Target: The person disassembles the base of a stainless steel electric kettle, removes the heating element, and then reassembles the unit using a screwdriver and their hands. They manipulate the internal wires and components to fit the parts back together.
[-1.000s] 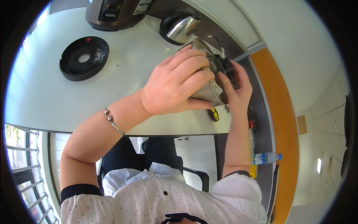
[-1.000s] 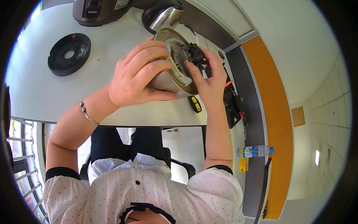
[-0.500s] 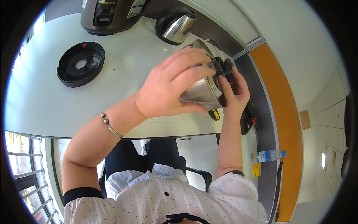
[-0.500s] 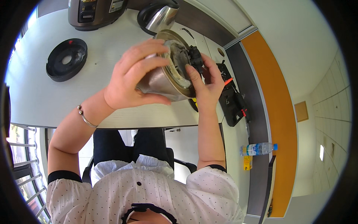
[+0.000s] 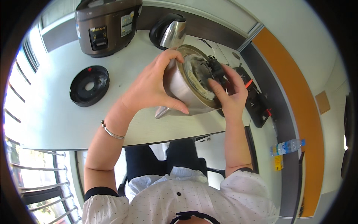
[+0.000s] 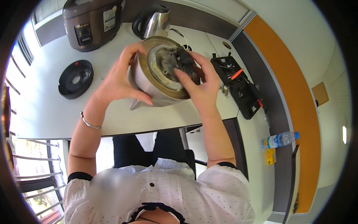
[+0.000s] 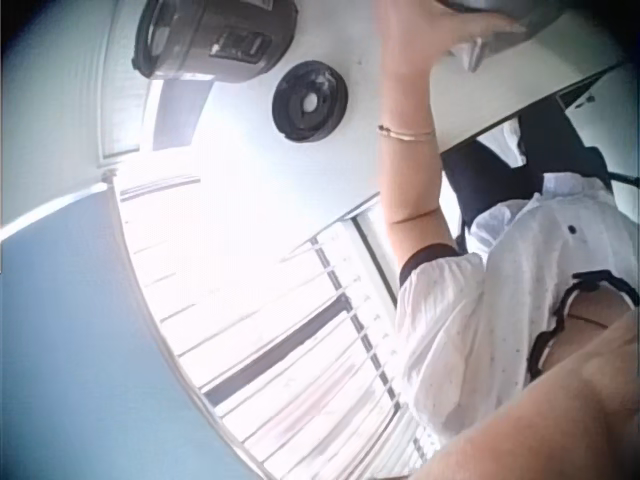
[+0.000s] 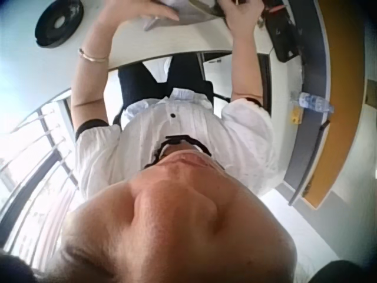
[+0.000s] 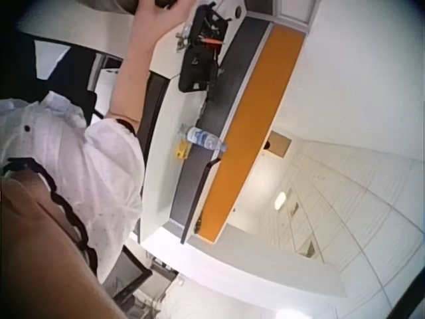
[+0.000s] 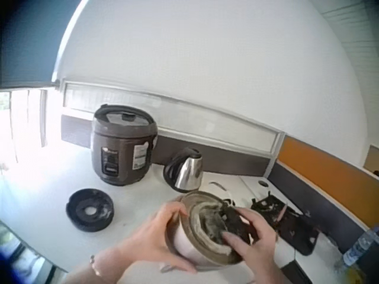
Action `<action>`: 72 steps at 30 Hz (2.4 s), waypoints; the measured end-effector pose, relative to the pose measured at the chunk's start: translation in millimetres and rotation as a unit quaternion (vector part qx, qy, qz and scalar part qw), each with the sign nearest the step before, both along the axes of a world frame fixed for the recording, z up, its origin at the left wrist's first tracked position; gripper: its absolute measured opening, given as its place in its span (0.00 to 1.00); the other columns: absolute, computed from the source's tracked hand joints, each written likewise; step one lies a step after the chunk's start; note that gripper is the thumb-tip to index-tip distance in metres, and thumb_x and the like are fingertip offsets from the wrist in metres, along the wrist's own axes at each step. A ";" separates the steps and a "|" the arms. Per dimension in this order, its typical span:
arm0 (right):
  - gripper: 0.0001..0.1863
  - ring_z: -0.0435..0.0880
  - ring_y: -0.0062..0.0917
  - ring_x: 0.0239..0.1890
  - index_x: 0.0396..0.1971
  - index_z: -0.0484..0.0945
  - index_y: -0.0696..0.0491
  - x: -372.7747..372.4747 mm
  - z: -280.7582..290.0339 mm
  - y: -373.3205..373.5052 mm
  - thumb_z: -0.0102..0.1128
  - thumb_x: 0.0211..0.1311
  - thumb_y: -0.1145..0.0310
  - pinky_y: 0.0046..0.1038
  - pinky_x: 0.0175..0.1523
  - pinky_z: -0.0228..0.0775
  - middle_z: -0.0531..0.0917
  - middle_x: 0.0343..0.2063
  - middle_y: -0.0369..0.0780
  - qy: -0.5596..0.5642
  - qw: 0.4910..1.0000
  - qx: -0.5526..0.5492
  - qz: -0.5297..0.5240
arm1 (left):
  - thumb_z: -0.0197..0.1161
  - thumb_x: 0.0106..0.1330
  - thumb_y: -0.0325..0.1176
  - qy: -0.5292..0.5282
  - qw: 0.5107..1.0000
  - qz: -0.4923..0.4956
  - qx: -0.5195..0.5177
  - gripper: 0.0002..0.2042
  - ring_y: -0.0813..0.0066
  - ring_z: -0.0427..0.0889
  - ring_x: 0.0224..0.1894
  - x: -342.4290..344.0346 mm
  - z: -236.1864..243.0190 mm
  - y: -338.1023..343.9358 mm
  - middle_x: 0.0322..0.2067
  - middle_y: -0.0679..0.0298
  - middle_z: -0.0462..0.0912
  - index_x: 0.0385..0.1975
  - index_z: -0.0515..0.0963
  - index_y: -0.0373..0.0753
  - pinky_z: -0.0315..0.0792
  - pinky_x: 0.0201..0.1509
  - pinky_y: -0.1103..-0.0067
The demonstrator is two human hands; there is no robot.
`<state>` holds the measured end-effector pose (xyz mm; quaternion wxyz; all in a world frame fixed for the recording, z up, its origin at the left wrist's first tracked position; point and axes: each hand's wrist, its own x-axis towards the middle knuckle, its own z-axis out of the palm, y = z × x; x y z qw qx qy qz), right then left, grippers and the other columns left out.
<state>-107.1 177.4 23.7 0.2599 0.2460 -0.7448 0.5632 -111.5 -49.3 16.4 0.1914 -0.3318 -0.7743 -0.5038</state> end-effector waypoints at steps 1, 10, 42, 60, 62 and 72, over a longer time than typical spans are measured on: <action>0.26 0.78 0.26 0.48 0.48 0.74 0.58 3.7 0.9 -1.7 0.71 0.45 0.76 0.28 0.53 0.71 0.77 0.47 0.41 -0.002 1.000 0.013 -0.013 | 0.82 0.24 0.49 0.005 1.000 0.005 -0.006 0.47 0.54 0.73 0.50 2.0 0.2 0.2 0.54 0.52 0.70 0.49 0.64 0.41 0.68 0.55 0.70; 0.30 0.75 0.28 0.54 0.52 0.73 0.58 21.2 -3.8 8.6 0.71 0.45 0.75 0.27 0.58 0.66 0.74 0.53 0.45 0.070 0.994 0.075 -0.048 | 0.84 0.21 0.42 0.103 0.995 -0.012 0.003 0.44 0.47 0.69 0.58 17.9 -2.7 22.3 0.60 0.41 0.62 0.42 0.63 0.42 0.68 0.55 0.67; 0.18 0.85 0.27 0.25 0.44 0.77 0.61 17.5 -40.1 50.4 0.64 0.55 0.67 0.23 0.30 0.75 0.83 0.27 0.46 0.057 0.992 -0.054 -0.101 | 0.82 0.18 0.40 0.144 0.971 0.051 -0.183 0.41 0.43 0.71 0.56 35.2 16.0 84.1 0.59 0.41 0.63 0.40 0.68 0.43 0.73 0.51 0.65; 0.20 0.82 0.20 0.32 0.45 0.77 0.62 9.5 -45.3 64.5 0.66 0.54 0.68 0.20 0.38 0.74 0.84 0.30 0.43 -0.052 0.988 -0.146 -0.027 | 0.82 0.16 0.39 0.158 0.964 0.060 -0.203 0.42 0.44 0.73 0.53 31.1 15.6 96.4 0.58 0.41 0.65 0.42 0.71 0.43 0.74 0.50 0.67; 0.20 0.80 0.20 0.38 0.47 0.76 0.60 10.4 -41.9 68.1 0.65 0.55 0.68 0.21 0.45 0.73 0.82 0.37 0.42 -0.109 0.982 -0.155 -0.003 | 0.81 0.16 0.39 0.151 0.965 0.062 -0.204 0.42 0.46 0.75 0.51 27.9 16.3 98.9 0.57 0.42 0.66 0.42 0.71 0.43 0.74 0.49 0.67; 0.21 0.79 0.21 0.43 0.47 0.78 0.59 -0.3 -60.6 94.1 0.63 0.58 0.61 0.22 0.50 0.71 0.82 0.39 0.41 -0.170 0.962 -0.206 0.051 | 0.81 0.15 0.39 0.130 0.960 0.060 -0.239 0.40 0.50 0.77 0.48 22.9 23.1 114.7 0.56 0.46 0.68 0.41 0.73 0.45 0.75 0.48 0.68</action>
